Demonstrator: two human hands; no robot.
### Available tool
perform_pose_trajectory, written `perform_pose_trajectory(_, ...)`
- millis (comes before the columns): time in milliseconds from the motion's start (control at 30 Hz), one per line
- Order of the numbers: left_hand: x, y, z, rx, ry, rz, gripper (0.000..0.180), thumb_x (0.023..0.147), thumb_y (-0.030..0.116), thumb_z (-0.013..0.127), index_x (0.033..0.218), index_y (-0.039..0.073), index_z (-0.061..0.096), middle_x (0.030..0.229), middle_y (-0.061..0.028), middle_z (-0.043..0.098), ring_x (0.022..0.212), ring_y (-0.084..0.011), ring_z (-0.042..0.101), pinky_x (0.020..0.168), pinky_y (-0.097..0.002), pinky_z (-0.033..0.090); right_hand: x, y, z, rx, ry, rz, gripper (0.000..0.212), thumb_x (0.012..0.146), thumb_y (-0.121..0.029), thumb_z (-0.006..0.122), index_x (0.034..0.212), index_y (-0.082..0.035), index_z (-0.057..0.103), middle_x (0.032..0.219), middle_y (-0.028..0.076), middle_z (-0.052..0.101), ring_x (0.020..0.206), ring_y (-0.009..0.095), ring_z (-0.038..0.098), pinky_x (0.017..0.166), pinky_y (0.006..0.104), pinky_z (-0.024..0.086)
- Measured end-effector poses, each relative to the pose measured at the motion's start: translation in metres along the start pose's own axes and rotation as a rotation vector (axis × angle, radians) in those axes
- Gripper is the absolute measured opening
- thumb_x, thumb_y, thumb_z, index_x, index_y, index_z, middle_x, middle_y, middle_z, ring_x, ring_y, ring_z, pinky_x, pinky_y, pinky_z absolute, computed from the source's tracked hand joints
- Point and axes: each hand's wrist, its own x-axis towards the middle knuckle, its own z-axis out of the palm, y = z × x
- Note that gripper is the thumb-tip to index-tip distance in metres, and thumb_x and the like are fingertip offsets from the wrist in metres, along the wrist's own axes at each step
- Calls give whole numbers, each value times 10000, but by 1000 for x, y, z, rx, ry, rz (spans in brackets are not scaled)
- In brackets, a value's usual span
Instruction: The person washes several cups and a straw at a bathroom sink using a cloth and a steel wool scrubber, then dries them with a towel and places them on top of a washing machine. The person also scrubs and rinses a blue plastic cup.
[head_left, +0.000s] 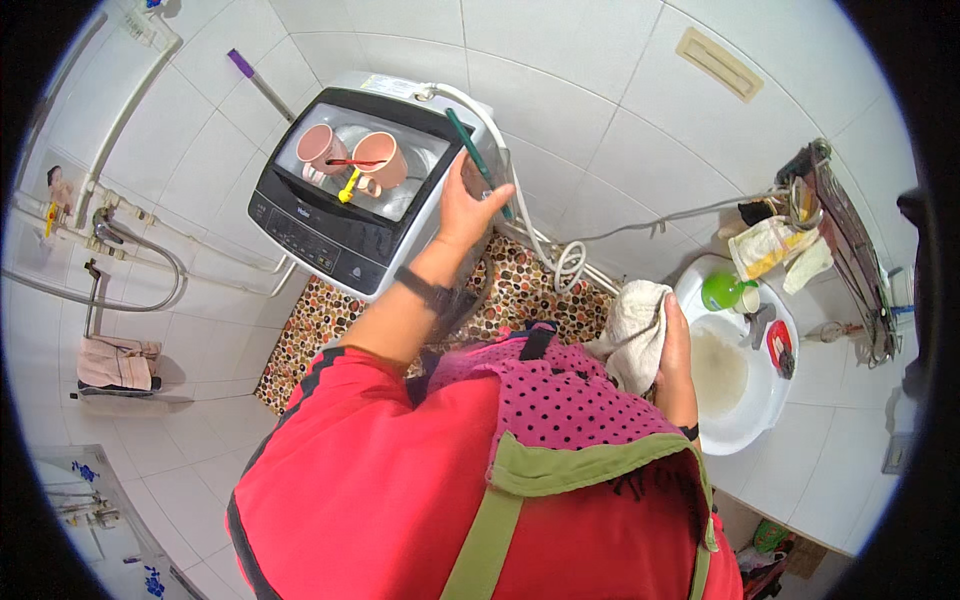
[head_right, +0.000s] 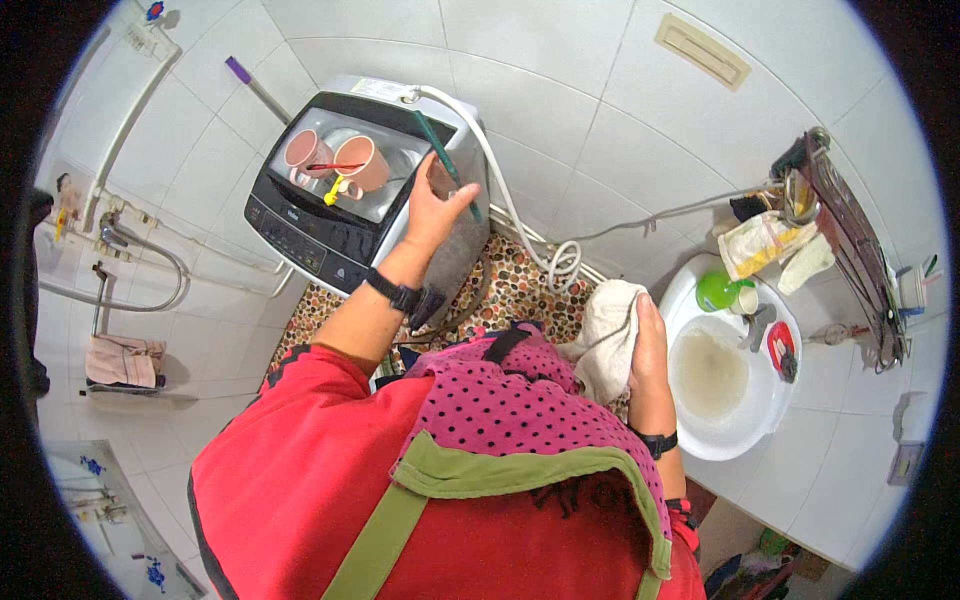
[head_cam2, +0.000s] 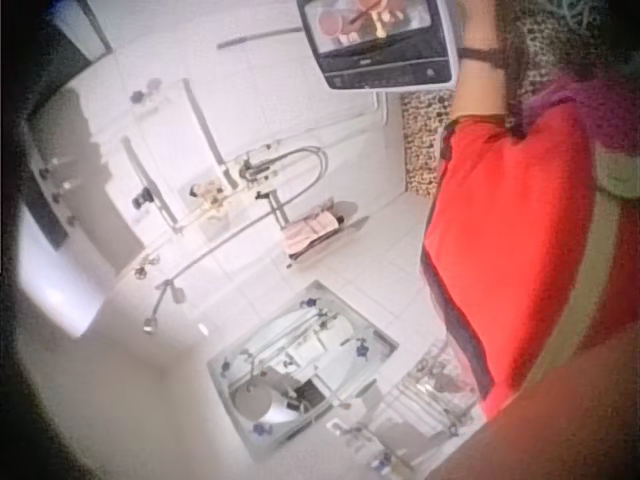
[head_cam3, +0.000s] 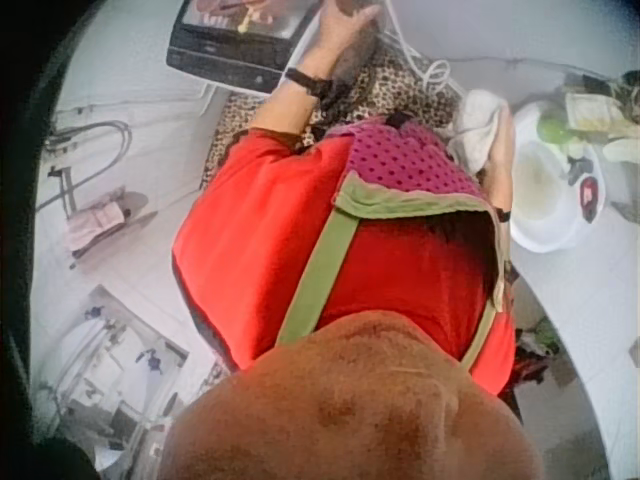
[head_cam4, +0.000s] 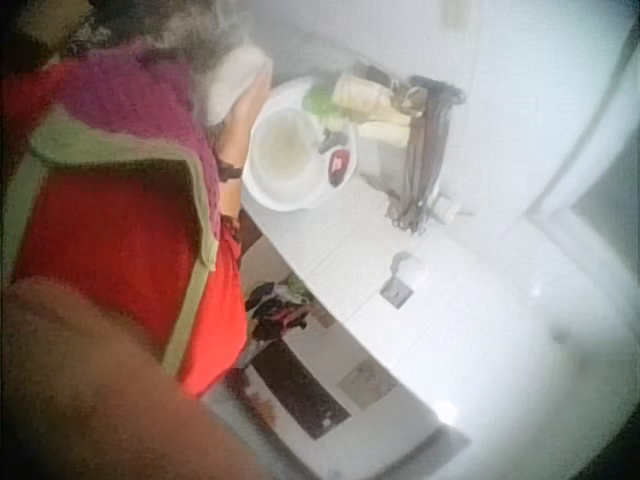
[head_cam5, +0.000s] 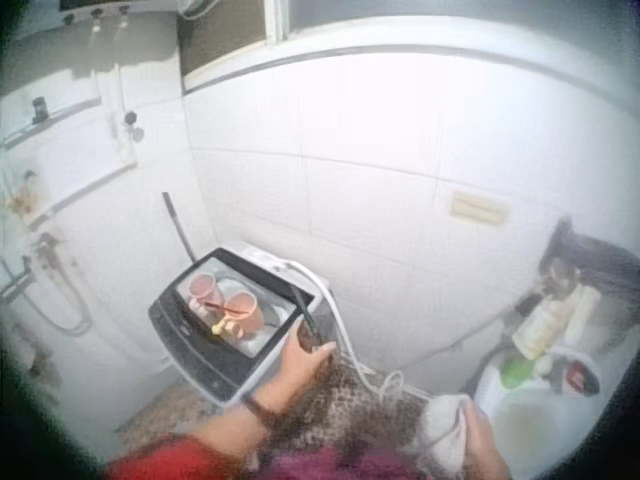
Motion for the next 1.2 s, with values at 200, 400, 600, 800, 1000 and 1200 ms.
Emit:
perform_pose_trajectory(200,68,-35,-14,341,185,-67,960,624,357,813,1332,-49,308,1232,-244,466,1147,-368,457,955,-414,389,-7,2,8,36,6,-8,435,954,-362,437,1124,23,547,1037,114,618,920,196,608,821,323,485)
perform_pose_trajectory(400,101,-64,-17,414,313,-66,908,619,300,810,1315,-26,326,1236,-224,475,1161,-374,435,986,-427,359,-13,9,4,13,120,-40,424,952,-348,446,1120,28,548,1049,118,614,929,196,604,839,320,473)
perform_pose_trajectory(600,110,-86,-19,441,352,-74,907,621,245,810,1323,-29,304,1256,-222,469,1174,-380,430,999,-425,350,-20,19,-4,-14,196,-70,520,906,-445,498,1127,24,537,1039,139,609,911,234,602,818,369,483)
perform_pose_trajectory(800,114,-100,-21,428,446,-88,890,630,243,801,1313,-42,307,1267,-281,429,1185,-413,419,1008,-431,339,-25,24,-6,10,251,-59,476,917,-407,499,1121,21,544,1039,130,608,916,222,595,833,351,471)
perform_pose_trajectory(1000,122,-105,-25,414,490,-154,885,623,250,793,1302,-49,309,1249,-272,440,1172,-405,434,999,-418,351,-24,24,-6,-14,224,-58,437,941,-371,471,1118,22,548,1038,116,612,923,199,591,844,321,461)
perform_pose_trajectory(1200,123,-106,-32,386,431,-151,880,611,235,785,1294,-49,308,1262,-267,424,1183,-392,424,1001,-418,348,-22,23,-8,-6,205,-32,440,942,-369,471,1126,23,544,1046,118,613,929,202,596,839,318,466)
